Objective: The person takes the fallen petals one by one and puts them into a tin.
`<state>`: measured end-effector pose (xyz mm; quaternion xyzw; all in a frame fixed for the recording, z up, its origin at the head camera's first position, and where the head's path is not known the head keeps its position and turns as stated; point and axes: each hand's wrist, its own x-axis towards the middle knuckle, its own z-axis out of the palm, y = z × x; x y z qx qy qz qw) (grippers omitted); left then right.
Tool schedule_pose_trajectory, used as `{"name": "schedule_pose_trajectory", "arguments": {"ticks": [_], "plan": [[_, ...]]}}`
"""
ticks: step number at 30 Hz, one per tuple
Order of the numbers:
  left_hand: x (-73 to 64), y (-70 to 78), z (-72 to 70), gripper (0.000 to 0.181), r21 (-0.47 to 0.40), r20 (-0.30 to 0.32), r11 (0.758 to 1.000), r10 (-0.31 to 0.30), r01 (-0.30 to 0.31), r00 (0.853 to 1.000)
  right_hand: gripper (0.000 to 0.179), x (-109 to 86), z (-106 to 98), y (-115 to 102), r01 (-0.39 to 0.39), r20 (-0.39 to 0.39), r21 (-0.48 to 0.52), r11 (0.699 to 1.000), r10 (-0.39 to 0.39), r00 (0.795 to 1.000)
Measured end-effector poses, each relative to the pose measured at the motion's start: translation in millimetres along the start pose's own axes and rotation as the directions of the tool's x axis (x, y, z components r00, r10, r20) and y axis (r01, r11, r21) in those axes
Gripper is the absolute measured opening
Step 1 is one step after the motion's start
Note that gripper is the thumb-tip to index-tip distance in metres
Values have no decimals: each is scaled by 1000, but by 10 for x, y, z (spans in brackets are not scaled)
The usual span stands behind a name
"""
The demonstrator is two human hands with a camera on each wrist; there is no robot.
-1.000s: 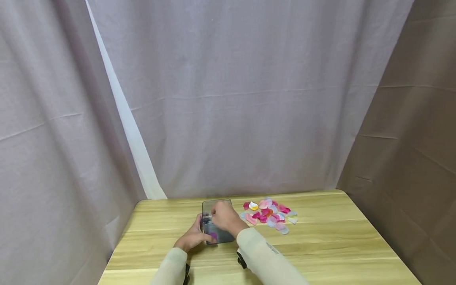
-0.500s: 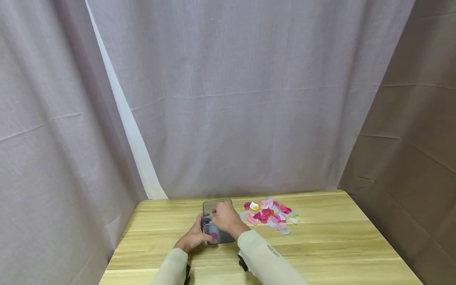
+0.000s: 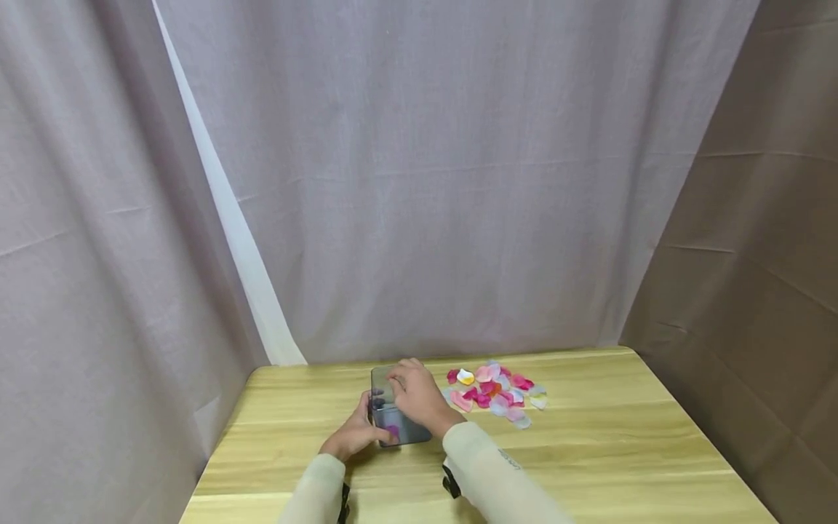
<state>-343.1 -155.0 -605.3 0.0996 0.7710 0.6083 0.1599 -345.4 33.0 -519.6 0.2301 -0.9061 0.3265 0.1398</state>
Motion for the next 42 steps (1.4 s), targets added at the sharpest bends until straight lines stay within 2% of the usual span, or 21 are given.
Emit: {"name": "schedule_pose_trajectory", "arguments": {"ticks": [4,8,11,17,20,24,27,32,35,39,42], "plan": [[-5,-5,-26,108,-16,-8,1000,-8,8,1000,20,-157,-133,34,73,-104,70,995,-66,992],[-5,-17,-8,108,-9,-9,1000,13,-13,1000,22,-526,-336,148,124,-187,41,991,-114,976],[-6,-10,2,108,-6,-14,1000,20,-20,1000,24,-844,-472,267,135,-234,21,991,-126,964],[1,12,4,106,-15,-15,1000,28,-28,1000,28,-1316,-616,496,130,-251,-70,989,-143,957],[6,-1,-14,105,-16,-14,999,28,-28,1000,26,-1438,-611,603,90,-225,-93,992,-109,968],[17,-9,-19,105,-17,-10,1000,24,-24,1000,25,-1496,-623,787,-73,-146,-138,988,53,988],[16,-4,-9,106,-16,-10,1000,26,-26,1000,25,-1476,-669,1003,-157,-123,-194,968,134,983],[4,-2,-14,106,1,-21,1000,29,-29,999,21,-1409,-734,1404,-203,-126,-238,950,177,976],[8,-5,-12,106,2,-21,1000,29,-29,999,22,-1378,-764,1596,-222,-91,-262,939,206,974],[16,-2,-12,106,7,-21,1000,31,-31,999,24,-1336,-792,1747,-244,-27,-285,927,247,969],[23,-5,-11,106,6,-22,1000,28,-28,999,18,-1310,-798,1793,-253,-20,-302,919,259,966]]}}
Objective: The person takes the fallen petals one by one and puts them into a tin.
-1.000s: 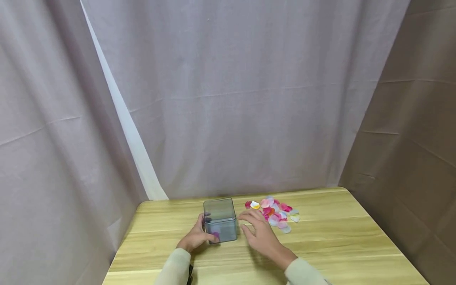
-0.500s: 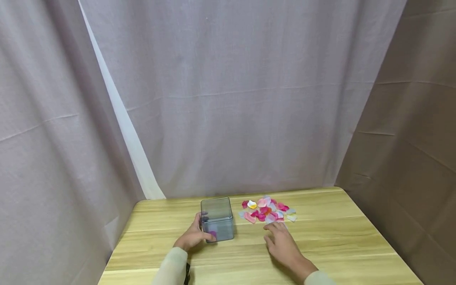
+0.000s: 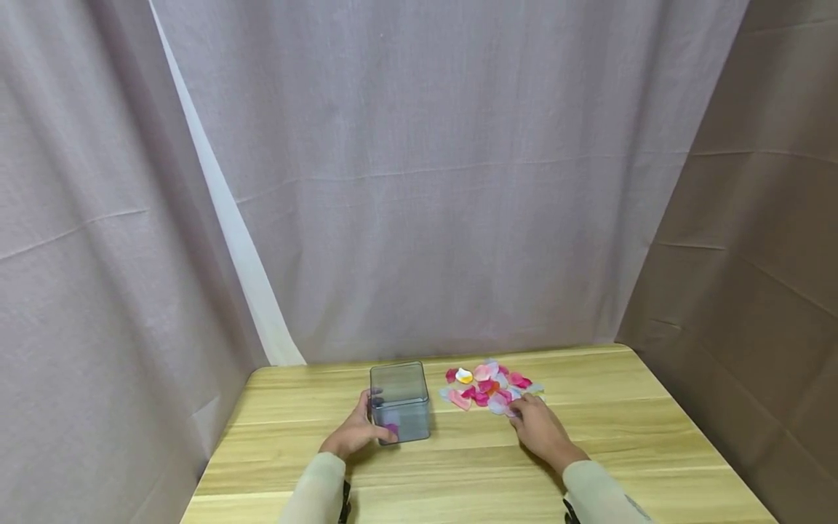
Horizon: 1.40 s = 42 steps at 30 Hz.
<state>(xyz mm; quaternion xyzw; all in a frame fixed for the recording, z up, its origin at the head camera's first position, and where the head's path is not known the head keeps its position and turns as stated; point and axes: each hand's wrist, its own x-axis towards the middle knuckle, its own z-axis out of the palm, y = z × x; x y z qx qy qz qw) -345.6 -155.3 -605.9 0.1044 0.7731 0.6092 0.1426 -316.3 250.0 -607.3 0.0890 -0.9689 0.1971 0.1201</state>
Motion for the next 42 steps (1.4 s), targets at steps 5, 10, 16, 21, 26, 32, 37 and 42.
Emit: {"name": "schedule_pose_trajectory", "arguments": {"ticks": [5,10,16,21,26,32,37,42], "plan": [[-4,3,4,108,2,5,1000,-3,3,1000,7,17,24,5,-8,-49,-11,1000,7,999],[-15,37,3,109,-10,11,1000,-15,15,1000,3,14,44,9,-34,-96,48,998,38,995],[-21,52,-4,109,-5,18,1000,-22,22,1000,4,27,50,36,-128,-78,139,982,140,987],[-17,42,-19,108,-9,21,1000,-24,24,999,6,45,24,50,-184,-45,201,962,197,979],[-12,31,-15,107,-19,20,1000,-12,12,1000,3,48,3,50,-185,-77,228,956,207,975],[-18,1,12,105,-45,33,999,2,-1,999,7,51,-5,-78,-145,-154,264,954,190,970],[5,-5,17,103,-34,22,999,1,0,1000,8,108,-48,-375,-32,-261,302,953,115,958],[3,18,15,103,-45,17,999,8,-7,1000,14,178,-100,-827,139,-373,313,940,-13,928]]}}
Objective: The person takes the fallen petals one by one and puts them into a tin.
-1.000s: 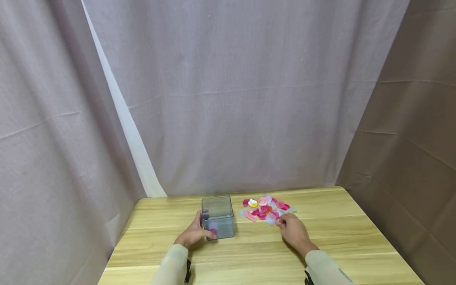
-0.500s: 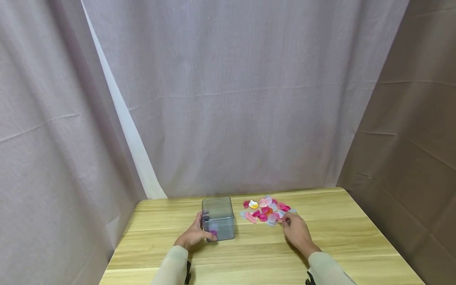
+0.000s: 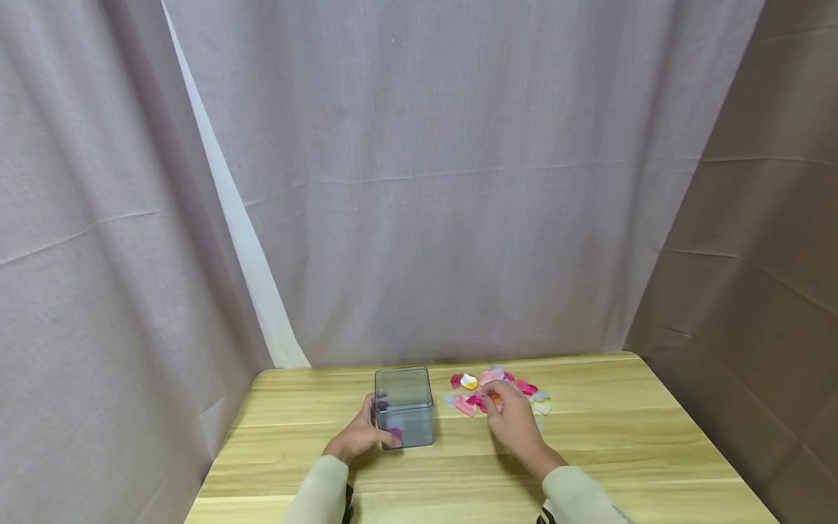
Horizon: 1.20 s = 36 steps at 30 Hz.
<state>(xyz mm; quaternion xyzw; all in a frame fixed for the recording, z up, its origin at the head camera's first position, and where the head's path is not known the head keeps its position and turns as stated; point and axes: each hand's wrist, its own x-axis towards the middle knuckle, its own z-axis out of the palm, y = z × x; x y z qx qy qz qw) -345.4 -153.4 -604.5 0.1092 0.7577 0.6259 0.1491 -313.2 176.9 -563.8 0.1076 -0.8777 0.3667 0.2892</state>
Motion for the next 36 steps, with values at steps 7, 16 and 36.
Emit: {"name": "schedule_pose_trajectory", "arguments": {"ticks": [7,16,36], "plan": [[9,-16,-44,106,30,3,1000,6,-6,1000,14,47,142,-576,133,-15,86,987,-132,991],[-5,-2,-9,107,34,3,999,-15,15,1000,8,195,412,-939,166,165,47,985,-171,971],[-25,12,-6,110,49,2,998,-43,43,999,16,539,1071,-1187,21,415,-181,983,57,908]]}}
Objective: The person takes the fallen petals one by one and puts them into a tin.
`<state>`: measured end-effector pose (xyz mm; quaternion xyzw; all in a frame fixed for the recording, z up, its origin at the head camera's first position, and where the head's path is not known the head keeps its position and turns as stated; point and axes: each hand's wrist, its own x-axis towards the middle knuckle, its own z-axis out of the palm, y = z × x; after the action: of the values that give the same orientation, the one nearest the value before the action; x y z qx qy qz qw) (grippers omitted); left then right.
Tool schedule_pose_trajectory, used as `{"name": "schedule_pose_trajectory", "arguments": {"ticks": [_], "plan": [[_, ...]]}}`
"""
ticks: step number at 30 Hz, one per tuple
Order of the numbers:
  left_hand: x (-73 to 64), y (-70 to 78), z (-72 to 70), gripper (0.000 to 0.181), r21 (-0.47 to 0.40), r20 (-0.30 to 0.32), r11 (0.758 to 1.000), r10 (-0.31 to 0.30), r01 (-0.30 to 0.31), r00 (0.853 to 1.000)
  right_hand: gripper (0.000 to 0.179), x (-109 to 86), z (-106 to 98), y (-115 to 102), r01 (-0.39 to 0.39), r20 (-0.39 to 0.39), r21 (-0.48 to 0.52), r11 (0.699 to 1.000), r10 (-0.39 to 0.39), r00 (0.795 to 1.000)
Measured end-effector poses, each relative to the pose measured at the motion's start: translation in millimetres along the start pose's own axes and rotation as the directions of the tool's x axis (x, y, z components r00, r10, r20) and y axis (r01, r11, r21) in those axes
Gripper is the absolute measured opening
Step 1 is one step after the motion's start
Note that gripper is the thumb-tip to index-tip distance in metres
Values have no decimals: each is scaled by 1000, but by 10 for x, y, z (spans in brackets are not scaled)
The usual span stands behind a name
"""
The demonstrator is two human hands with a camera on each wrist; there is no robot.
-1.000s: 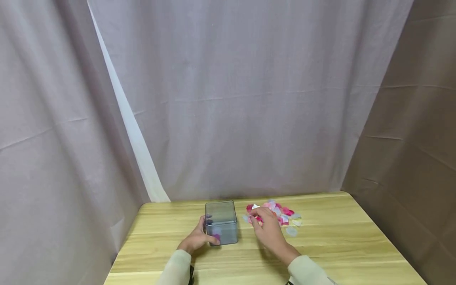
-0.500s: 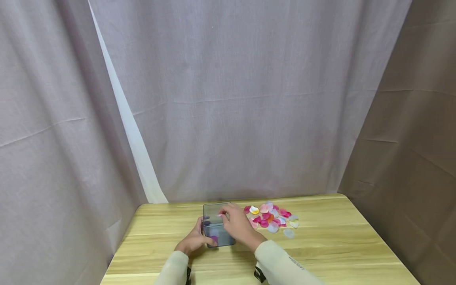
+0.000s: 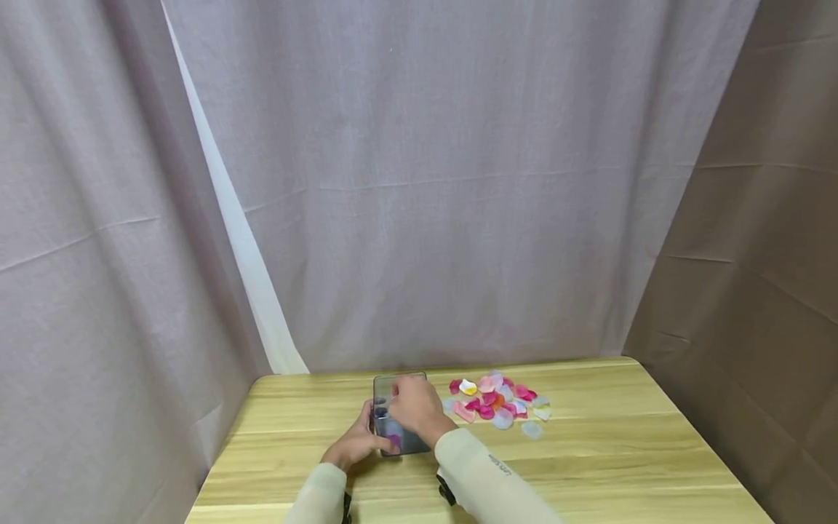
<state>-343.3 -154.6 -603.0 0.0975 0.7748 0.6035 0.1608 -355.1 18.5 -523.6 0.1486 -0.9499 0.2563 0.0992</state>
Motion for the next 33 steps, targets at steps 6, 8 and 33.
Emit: {"name": "schedule_pose_trajectory", "arguments": {"ticks": [6,8,33], "plan": [[34,-61,-2,107,-4,6,999,47,-47,999,18,-39,5,-23,-18,-23,-28,999,17,1000],[43,-78,-8,108,-2,10,999,53,-53,999,17,-49,11,-27,-31,-26,-36,999,31,999],[14,-32,12,107,-25,-8,999,22,-22,1000,28,-67,28,35,23,-24,-26,999,-23,999]]}}
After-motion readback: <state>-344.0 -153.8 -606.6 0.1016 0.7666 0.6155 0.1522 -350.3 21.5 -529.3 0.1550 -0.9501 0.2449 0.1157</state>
